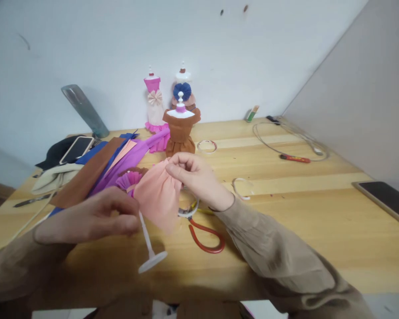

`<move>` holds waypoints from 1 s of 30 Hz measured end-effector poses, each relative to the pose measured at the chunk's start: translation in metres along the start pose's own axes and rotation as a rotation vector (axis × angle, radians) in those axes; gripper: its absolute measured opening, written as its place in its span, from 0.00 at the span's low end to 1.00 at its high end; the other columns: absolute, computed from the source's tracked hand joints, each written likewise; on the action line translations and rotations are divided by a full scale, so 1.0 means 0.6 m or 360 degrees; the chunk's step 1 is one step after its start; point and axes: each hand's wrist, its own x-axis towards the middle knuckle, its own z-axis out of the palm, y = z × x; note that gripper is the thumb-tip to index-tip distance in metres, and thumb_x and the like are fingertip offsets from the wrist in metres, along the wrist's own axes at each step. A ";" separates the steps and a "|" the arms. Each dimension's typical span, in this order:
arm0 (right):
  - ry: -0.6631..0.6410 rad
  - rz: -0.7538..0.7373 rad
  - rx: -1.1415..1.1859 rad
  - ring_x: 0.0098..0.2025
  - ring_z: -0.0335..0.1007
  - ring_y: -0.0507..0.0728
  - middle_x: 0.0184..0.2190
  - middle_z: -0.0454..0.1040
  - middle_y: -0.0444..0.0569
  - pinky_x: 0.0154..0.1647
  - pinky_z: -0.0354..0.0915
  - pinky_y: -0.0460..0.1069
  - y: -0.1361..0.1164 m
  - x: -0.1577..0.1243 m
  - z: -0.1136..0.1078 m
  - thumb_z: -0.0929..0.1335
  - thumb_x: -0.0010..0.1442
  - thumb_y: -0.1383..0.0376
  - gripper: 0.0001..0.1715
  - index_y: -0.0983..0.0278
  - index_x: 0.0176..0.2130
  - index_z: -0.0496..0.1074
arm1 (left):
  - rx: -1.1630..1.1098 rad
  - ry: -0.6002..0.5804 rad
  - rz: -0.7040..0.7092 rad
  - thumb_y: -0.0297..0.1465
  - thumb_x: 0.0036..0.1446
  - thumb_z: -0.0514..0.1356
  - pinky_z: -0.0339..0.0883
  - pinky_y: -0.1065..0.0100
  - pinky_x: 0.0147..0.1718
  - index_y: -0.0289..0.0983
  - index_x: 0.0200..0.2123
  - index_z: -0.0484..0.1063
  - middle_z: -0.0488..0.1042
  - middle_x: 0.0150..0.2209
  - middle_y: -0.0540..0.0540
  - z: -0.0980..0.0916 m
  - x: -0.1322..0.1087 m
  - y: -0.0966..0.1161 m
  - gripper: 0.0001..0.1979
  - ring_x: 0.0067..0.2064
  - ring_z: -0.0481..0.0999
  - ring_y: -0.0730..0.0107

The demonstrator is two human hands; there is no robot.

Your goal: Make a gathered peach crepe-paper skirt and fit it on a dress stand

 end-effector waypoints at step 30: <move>-0.0005 0.0238 0.0626 0.20 0.52 0.45 0.19 0.63 0.38 0.22 0.48 0.43 0.028 0.009 0.020 0.77 0.48 0.51 0.24 0.64 0.25 0.66 | -0.0900 0.0587 -0.0052 0.34 0.41 0.73 0.69 0.74 0.22 0.34 0.34 0.68 0.72 0.25 0.51 0.108 0.014 -0.077 0.20 0.24 0.71 0.76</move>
